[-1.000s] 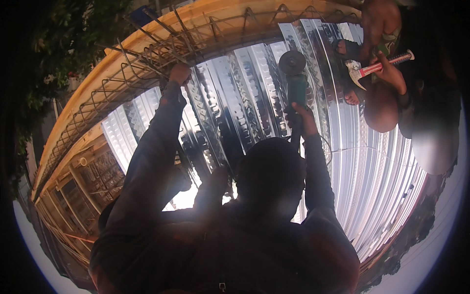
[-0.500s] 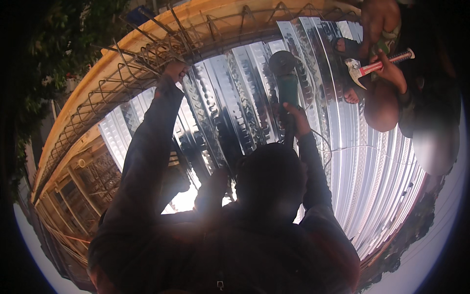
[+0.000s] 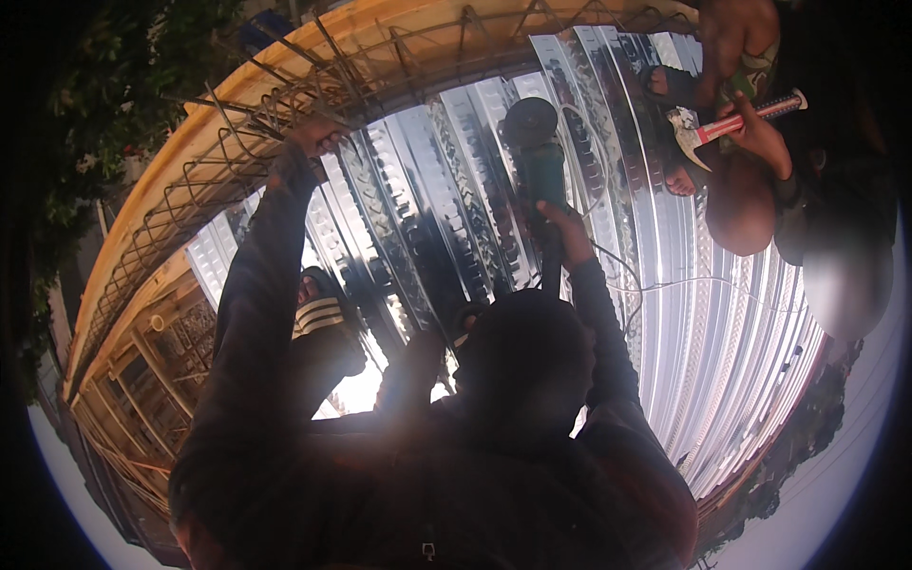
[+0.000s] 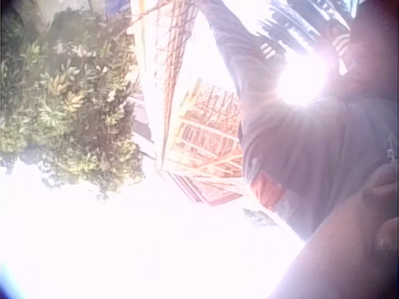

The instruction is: The person uses an angle grinder to cut corrugated metal sheets on a roof. They reposition the sheets and continue cutting along the edges while another worker is present nearby.

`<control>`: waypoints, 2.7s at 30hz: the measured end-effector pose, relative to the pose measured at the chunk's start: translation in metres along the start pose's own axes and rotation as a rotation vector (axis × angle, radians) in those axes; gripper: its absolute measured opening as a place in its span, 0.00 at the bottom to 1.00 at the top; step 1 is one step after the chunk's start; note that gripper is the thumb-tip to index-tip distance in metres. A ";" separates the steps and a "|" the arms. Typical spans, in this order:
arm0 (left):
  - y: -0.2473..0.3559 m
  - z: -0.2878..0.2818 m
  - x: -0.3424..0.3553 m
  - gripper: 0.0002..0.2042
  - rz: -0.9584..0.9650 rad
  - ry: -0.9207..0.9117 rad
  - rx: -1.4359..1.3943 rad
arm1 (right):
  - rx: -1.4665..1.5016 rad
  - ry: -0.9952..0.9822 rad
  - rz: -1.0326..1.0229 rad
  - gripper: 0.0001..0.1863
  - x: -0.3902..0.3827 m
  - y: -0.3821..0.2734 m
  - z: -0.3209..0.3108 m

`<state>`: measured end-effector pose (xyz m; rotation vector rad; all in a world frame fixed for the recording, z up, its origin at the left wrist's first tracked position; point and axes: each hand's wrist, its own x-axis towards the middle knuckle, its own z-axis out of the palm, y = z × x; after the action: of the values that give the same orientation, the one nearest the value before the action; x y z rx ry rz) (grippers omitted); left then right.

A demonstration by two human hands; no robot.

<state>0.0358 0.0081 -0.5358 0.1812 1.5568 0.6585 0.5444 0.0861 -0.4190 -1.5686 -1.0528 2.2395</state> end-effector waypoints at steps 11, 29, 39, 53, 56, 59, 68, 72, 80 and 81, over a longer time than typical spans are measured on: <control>-0.027 0.041 -0.039 0.05 0.430 0.144 -0.089 | -0.019 0.080 0.020 0.22 -0.001 0.016 -0.007; -0.031 0.084 0.017 0.13 0.308 0.990 0.418 | 0.032 0.037 0.012 0.22 -0.013 0.016 -0.001; -0.055 0.050 0.008 0.18 0.496 0.856 0.213 | 0.181 -0.057 0.087 0.21 -0.018 0.019 0.002; -0.101 0.306 -0.219 0.30 0.254 0.644 0.318 | 0.138 -0.290 0.043 0.19 0.032 0.045 0.148; -0.099 0.268 -0.241 0.29 0.109 0.638 0.474 | 0.273 -0.415 0.131 0.17 0.025 0.051 0.175; -0.100 0.220 -0.251 0.28 0.206 0.663 0.903 | 0.569 -0.477 0.292 0.17 0.028 0.052 0.197; -0.070 0.139 -0.297 0.11 0.500 0.572 1.482 | 0.627 -0.497 0.352 0.17 0.032 0.081 0.268; -0.062 0.124 -0.297 0.07 0.606 0.546 1.413 | 0.628 -0.535 0.384 0.18 0.037 0.078 0.273; -0.060 0.096 -0.292 0.08 0.575 0.538 1.437 | 0.588 -0.484 0.406 0.19 0.045 0.073 0.301; -0.061 0.093 -0.292 0.08 0.565 0.545 1.427 | 0.589 -0.476 0.409 0.19 0.045 0.074 0.302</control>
<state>0.1753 -0.1585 -0.3115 1.6513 2.2782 -0.1495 0.2746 -0.0730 -0.4464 -1.0871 -0.0827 2.9150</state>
